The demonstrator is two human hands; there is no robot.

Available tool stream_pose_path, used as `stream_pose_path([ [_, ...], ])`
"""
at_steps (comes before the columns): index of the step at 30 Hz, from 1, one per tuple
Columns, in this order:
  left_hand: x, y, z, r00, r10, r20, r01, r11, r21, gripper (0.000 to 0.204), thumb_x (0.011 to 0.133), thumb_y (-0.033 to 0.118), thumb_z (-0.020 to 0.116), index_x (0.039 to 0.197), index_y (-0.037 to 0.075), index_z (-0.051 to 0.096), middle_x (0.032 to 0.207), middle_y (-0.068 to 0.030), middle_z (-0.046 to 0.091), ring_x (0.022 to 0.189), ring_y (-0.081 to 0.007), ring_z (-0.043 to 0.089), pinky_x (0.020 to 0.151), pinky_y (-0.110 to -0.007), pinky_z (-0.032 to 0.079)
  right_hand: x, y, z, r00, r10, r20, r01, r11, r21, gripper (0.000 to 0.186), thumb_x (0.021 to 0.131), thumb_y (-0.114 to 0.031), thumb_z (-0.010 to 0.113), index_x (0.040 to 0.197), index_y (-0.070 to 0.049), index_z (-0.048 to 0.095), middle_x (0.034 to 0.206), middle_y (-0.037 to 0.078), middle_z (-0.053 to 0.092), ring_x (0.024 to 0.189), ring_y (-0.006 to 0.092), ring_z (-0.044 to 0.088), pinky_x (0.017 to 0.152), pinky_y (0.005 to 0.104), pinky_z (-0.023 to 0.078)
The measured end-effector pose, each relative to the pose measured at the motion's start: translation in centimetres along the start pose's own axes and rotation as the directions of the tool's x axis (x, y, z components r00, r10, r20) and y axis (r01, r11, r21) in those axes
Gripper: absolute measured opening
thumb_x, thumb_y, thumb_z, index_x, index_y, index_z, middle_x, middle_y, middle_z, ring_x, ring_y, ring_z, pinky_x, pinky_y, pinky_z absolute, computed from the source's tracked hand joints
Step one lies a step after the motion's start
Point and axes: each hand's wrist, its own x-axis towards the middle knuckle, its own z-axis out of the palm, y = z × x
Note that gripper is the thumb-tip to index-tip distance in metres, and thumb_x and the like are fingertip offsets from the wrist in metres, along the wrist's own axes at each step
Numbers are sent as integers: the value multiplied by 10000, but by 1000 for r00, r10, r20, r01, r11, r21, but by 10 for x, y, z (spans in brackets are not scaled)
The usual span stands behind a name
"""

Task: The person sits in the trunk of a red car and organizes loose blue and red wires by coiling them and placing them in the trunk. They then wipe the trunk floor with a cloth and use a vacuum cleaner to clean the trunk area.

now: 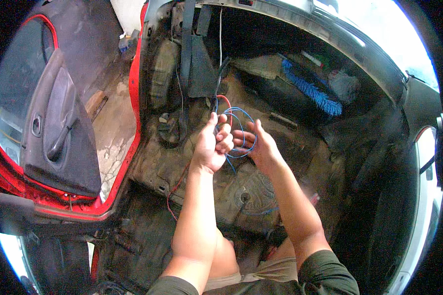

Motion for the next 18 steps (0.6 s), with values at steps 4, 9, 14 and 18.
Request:
stream_pose_path([
  [4,-4,6,1,1000,-11,6,11,999,-34,376,1078,469,439,1020,116,554,642,66,352,452,-59,247,463,-234,243,13,-38,16,968,48,246,-89,984,156,512,1037,-554,487,1108,-61,606,589,-97,313,473,46,281,451,219,264],
  [9,-8,12,-9,990,-24,135,45,988,-151,353,1061,439,503,1008,101,591,652,53,402,493,-96,361,553,-275,359,18,-37,6,975,195,103,-176,969,-172,477,1039,-528,499,876,-96,622,545,-80,302,422,78,242,395,269,203],
  [14,7,5,-9,990,-66,126,75,995,-64,324,1078,371,486,1124,76,613,646,55,387,456,-60,317,483,-237,322,48,-56,-10,995,80,67,-57,955,-292,452,1023,-492,547,754,-128,559,536,-67,345,417,97,288,392,290,220],
  [18,2,7,-1,997,51,54,-47,996,-77,227,1093,278,440,1094,97,576,665,51,367,461,-52,278,416,-221,255,27,2,6,985,-126,-118,109,983,-145,570,1017,-604,472,1110,-67,639,951,92,688,805,207,630,702,360,487],
])
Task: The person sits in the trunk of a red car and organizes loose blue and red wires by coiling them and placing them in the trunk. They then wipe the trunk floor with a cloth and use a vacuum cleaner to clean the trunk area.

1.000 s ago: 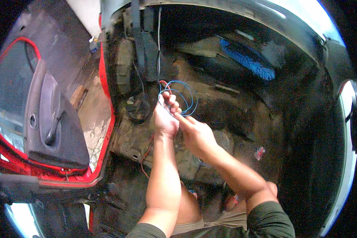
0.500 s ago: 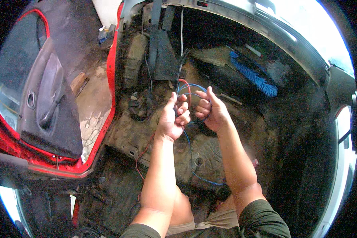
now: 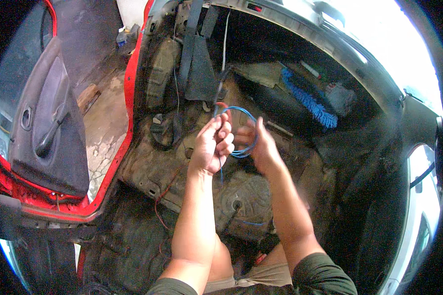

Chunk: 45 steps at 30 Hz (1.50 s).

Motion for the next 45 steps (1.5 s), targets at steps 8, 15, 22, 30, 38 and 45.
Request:
stream_pose_path([
  [8,6,19,-23,964,231,-131,-247,962,-116,158,1080,272,439,1034,158,538,662,65,340,457,-57,245,402,-234,206,-173,62,-124,572,623,533,-407,780,-476,411,1035,-419,563,1095,-41,713,855,18,652,747,120,579,687,272,479],
  [15,5,25,-21,993,98,-67,-97,995,21,211,1073,336,385,1011,163,489,645,-24,578,388,-72,252,382,-241,223,-34,-58,-156,939,-235,251,230,-116,-966,221,902,-173,658,813,28,686,755,245,665,634,381,634,610,450,501],
  [22,15,-5,-12,977,95,-189,-23,936,352,423,1083,499,378,1089,123,571,1045,-90,725,481,-43,375,431,-219,288,-1,-77,62,578,-598,555,434,-351,-830,184,870,-214,692,790,-48,688,888,149,708,798,349,702,736,451,576],
  [30,1,28,-10,931,290,-223,-324,937,-132,211,1099,275,387,1014,138,521,664,66,326,581,-87,356,509,-235,307,-94,44,33,739,-454,499,670,409,-620,223,1000,-56,586,1210,-25,652,798,104,609,657,193,571,601,318,474],
  [38,-13,46,-28,987,156,-40,-160,976,-149,247,1099,336,402,991,144,512,627,63,267,474,-64,209,440,-250,185,-97,21,-161,954,221,201,178,119,-977,235,965,-231,627,914,-26,729,871,161,733,804,252,677,759,421,537],
  [45,6,9,-2,984,44,-173,-4,973,230,358,1090,480,398,1034,152,530,788,1,613,519,-59,371,455,-219,258,5,-96,20,667,-577,471,376,-284,-882,236,837,-211,729,731,-5,680,782,209,671,704,396,663,628,480,529],
])
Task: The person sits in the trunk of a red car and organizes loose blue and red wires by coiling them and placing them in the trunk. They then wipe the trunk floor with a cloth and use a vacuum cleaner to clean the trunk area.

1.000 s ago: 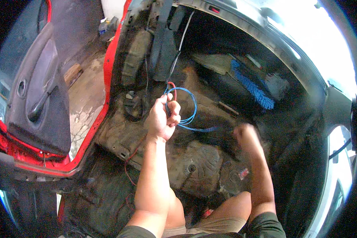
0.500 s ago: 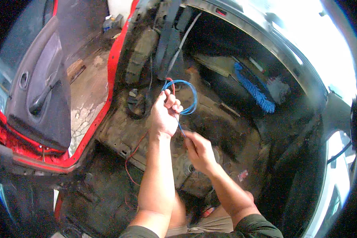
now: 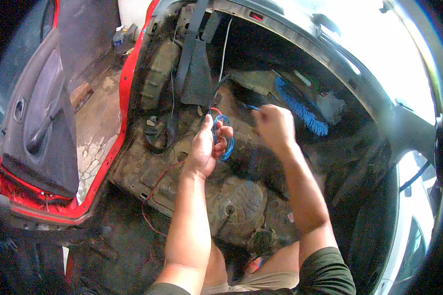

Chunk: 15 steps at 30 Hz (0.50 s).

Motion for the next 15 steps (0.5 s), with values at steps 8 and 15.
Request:
stream_pose_path([
  [8,-4,14,-20,988,142,62,-130,976,-173,251,1087,351,429,1034,134,543,778,28,475,702,-102,446,631,-257,391,-100,-101,23,976,-127,175,23,865,501,422,932,-36,627,1352,-61,592,847,184,607,678,358,602,648,410,514],
  [15,-20,33,-31,938,187,290,-5,848,-530,294,1094,412,427,948,165,491,652,81,269,530,-60,248,504,-245,235,-270,0,32,588,44,808,-729,461,506,325,1079,-296,513,1013,-19,669,732,-30,550,651,65,514,568,262,433],
])
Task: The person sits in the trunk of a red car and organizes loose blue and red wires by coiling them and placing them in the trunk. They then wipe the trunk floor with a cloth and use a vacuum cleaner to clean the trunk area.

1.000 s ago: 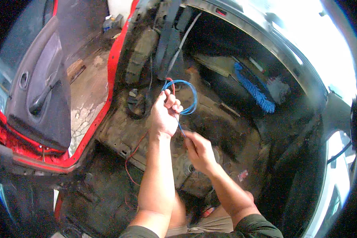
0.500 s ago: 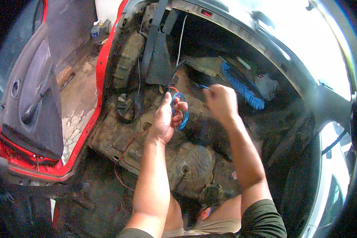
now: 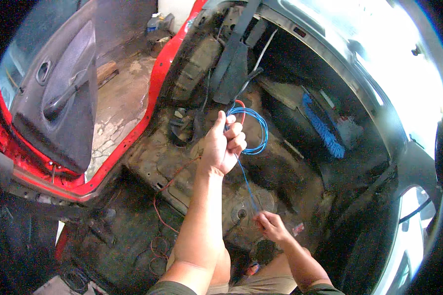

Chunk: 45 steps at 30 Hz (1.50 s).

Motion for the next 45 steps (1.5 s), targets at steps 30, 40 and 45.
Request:
stream_pose_path([
  [30,6,-4,13,996,86,-27,-77,970,231,211,1050,239,520,866,152,467,658,73,237,529,-68,218,511,-259,240,8,47,15,995,-95,-9,94,993,-67,908,975,-475,646,1599,-17,168,1665,202,185,1544,313,168,1231,456,227],
  [40,-6,12,27,996,58,73,-81,930,358,175,1101,216,436,1012,68,462,707,46,241,541,-69,188,520,-265,213,-3,26,148,973,-132,188,144,988,-51,438,1059,-441,456,1053,-53,660,983,227,692,910,397,672,839,480,529],
  [45,-7,11,41,998,54,-27,-37,899,436,180,1100,237,446,1039,70,473,693,44,239,531,-69,176,499,-263,204,5,-28,-47,603,-694,-394,339,670,-661,235,939,-231,678,769,-82,615,688,176,580,590,393,590,509,486,462],
])
